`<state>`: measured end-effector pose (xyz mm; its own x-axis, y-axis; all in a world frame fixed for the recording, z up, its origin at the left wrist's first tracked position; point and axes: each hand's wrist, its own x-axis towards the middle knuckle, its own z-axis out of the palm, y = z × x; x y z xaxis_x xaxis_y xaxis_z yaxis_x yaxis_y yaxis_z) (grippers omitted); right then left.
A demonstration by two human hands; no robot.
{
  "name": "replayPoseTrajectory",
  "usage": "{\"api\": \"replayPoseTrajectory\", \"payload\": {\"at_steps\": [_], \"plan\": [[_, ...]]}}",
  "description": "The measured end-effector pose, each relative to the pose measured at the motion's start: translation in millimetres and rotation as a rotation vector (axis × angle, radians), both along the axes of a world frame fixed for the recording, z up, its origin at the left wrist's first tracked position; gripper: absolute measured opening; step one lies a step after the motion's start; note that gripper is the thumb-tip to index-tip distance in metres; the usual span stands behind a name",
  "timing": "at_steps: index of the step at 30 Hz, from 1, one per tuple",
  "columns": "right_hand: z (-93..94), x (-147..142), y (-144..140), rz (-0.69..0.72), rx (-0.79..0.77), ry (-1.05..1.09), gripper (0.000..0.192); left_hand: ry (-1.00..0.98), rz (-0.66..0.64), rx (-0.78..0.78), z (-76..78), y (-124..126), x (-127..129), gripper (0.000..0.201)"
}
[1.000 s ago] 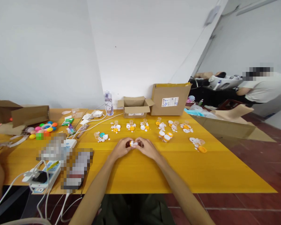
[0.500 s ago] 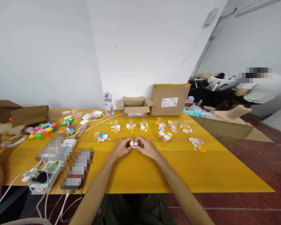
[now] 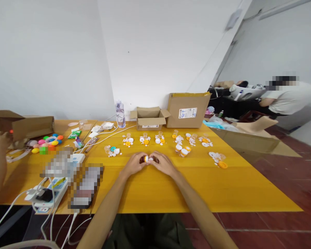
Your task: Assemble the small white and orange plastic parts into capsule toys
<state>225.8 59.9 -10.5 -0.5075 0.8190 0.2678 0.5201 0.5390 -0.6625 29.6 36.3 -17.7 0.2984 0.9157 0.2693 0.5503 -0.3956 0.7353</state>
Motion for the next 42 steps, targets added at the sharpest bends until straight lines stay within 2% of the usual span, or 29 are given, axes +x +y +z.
{"api": "replayPoseTrajectory", "payload": {"at_steps": [6,12,15,18,21,26,31,33,36,40,42], "plan": [[-0.5,1.8,2.9,0.043,-0.055,0.037,0.019,-0.145,-0.013,-0.018,2.7,0.5,0.2,0.025],[1.5,4.7,4.0,0.106,-0.099,0.041,0.022,-0.252,-0.016,-0.112,3.9,3.8,-2.3,0.028],[-2.1,2.9,5.0,0.081,-0.081,0.035,0.027,-0.334,-0.018,-0.143,3.7,5.1,-2.7,0.033],[-8.3,-0.7,4.6,0.004,-0.078,0.033,0.044,-0.370,-0.011,-0.137,3.4,5.7,-1.9,0.036],[-12.8,-3.0,1.2,-0.023,-0.023,0.026,0.053,-0.382,-0.003,-0.116,2.7,6.1,-0.5,0.036],[-12.3,-3.8,-7.2,0.061,0.178,-0.016,0.059,-0.434,-0.037,-0.173,0.6,6.0,2.2,0.039],[-8.0,-6.6,-10.6,0.139,0.224,-0.030,0.053,-0.431,-0.033,-0.218,0.7,4.5,3.6,0.044],[-8.0,-6.6,-9.5,0.105,0.207,0.000,0.047,-0.408,-0.026,-0.225,1.4,4.2,3.7,0.046],[-12.8,-1.7,-5.3,-0.031,0.237,0.046,0.038,-0.401,0.004,-0.207,1.4,4.5,3.1,0.048],[-26.6,15.8,1.7,-0.255,0.330,0.031,0.035,-0.388,0.036,-0.166,-2.4,6.3,2.2,0.039],[-33.9,26.5,3.5,-0.309,0.351,-0.028,0.033,-0.366,0.039,-0.150,-5.0,7.3,2.4,0.032]]}}
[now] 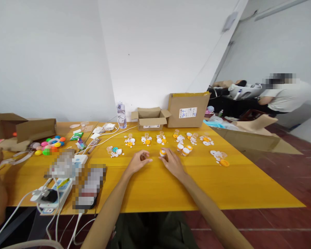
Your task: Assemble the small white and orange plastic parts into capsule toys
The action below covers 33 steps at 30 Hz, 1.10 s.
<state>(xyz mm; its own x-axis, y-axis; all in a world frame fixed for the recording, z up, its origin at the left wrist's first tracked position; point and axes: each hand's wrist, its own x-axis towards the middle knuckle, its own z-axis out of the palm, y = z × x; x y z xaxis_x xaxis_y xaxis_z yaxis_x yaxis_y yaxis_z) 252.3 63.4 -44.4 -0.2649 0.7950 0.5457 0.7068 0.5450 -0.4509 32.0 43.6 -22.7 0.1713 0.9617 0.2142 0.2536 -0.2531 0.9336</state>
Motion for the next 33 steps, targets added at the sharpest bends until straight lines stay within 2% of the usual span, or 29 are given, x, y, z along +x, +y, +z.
{"api": "replayPoseTrajectory", "payload": {"at_steps": [4,9,14,21,33], "plan": [[-7.3,14.0,-1.8,-0.053,0.046,-0.089,0.030,0.093,-0.014,0.034,-3.0,0.4,1.5,0.016],[-4.5,13.8,-6.8,-0.075,0.158,-0.138,0.034,0.238,-0.028,0.125,-2.4,-1.9,1.1,0.005],[-3.1,15.2,-6.5,-0.109,0.217,-0.198,0.028,0.327,-0.032,0.194,-1.4,-4.0,-0.3,0.007],[-0.3,34.7,-8.4,-0.213,0.358,-0.318,0.024,0.342,-0.019,0.210,0.4,-7.4,1.7,0.009],[-6.5,63.0,-1.0,-0.242,0.239,-0.267,0.048,0.293,-0.013,0.231,2.0,-9.5,3.4,0.010]]}}
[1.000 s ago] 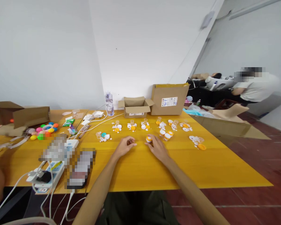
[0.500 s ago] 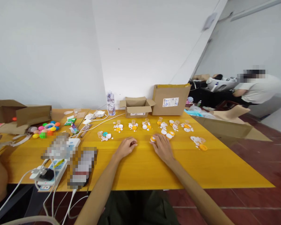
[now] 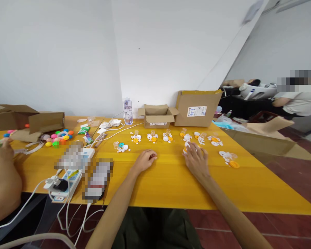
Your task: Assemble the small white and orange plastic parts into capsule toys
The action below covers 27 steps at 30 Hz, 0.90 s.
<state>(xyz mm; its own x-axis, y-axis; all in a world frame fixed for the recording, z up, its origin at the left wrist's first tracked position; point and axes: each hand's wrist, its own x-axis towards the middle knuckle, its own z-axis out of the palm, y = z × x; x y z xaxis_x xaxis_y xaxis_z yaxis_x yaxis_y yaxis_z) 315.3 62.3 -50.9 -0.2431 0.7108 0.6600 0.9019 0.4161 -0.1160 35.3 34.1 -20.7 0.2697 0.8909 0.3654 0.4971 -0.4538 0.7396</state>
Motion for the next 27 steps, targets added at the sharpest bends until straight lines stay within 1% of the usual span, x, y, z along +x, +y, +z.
{"api": "replayPoseTrajectory", "payload": {"at_steps": [4,8,10,15,18,20,23,27], "plan": [[1.9,-3.7,-6.2,-0.040,0.023,-0.008,0.052,0.013,-0.003,-0.023,2.0,-0.8,0.6,0.011],[1.6,-14.2,-23.7,-0.042,0.061,-0.053,0.052,0.017,0.009,-0.032,2.7,-0.1,0.7,0.012],[-0.9,-19.3,-34.4,-0.007,0.055,-0.085,0.052,0.024,0.049,-0.018,2.6,0.8,0.5,0.012],[-9.3,-25.6,-55.3,0.106,0.012,-0.127,0.051,0.035,0.219,0.042,2.9,3.2,-1.7,0.013],[-12.0,-24.6,-61.8,0.131,-0.003,-0.120,0.051,0.044,0.264,0.048,2.1,4.6,-3.8,0.013],[-12.5,-22.1,-64.6,0.130,-0.032,-0.107,0.051,0.064,0.263,0.051,0.6,5.7,-5.3,0.014],[-12.2,-14.7,-68.0,0.109,-0.078,-0.085,0.053,0.117,0.220,0.053,-2.6,7.5,-7.5,0.016],[-12.6,4.7,-69.6,0.024,-0.082,-0.066,0.058,0.154,0.181,0.084,-5.9,10.2,-10.4,0.015]]}}
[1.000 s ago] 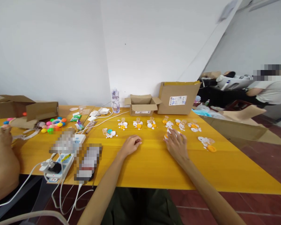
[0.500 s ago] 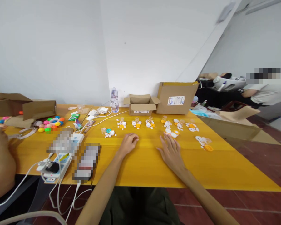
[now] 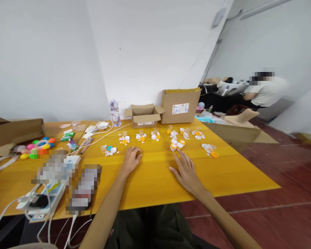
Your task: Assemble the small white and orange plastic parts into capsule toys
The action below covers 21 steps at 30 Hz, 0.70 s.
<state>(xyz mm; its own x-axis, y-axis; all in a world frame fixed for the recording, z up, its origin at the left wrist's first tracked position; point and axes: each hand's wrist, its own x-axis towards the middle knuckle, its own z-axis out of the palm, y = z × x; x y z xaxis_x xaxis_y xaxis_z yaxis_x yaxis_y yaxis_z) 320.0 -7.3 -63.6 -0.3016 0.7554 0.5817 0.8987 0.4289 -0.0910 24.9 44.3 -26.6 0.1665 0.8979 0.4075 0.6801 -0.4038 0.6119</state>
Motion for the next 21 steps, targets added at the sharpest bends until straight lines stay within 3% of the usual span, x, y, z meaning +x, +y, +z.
{"api": "replayPoseTrajectory", "payload": {"at_steps": [9,17,21], "plan": [[0.2,70.1,17.6,-0.258,0.106,0.076,0.069,0.004,-0.015,0.016,-0.3,0.4,-0.5,0.014],[-8.4,121.3,45.5,-0.475,0.013,0.298,0.094,0.014,-0.017,0.027,-0.8,1.6,-0.9,0.015],[-7.3,138.6,66.1,-0.472,0.000,0.411,0.107,0.025,-0.027,0.039,-1.7,3.0,-1.5,0.015]]}}
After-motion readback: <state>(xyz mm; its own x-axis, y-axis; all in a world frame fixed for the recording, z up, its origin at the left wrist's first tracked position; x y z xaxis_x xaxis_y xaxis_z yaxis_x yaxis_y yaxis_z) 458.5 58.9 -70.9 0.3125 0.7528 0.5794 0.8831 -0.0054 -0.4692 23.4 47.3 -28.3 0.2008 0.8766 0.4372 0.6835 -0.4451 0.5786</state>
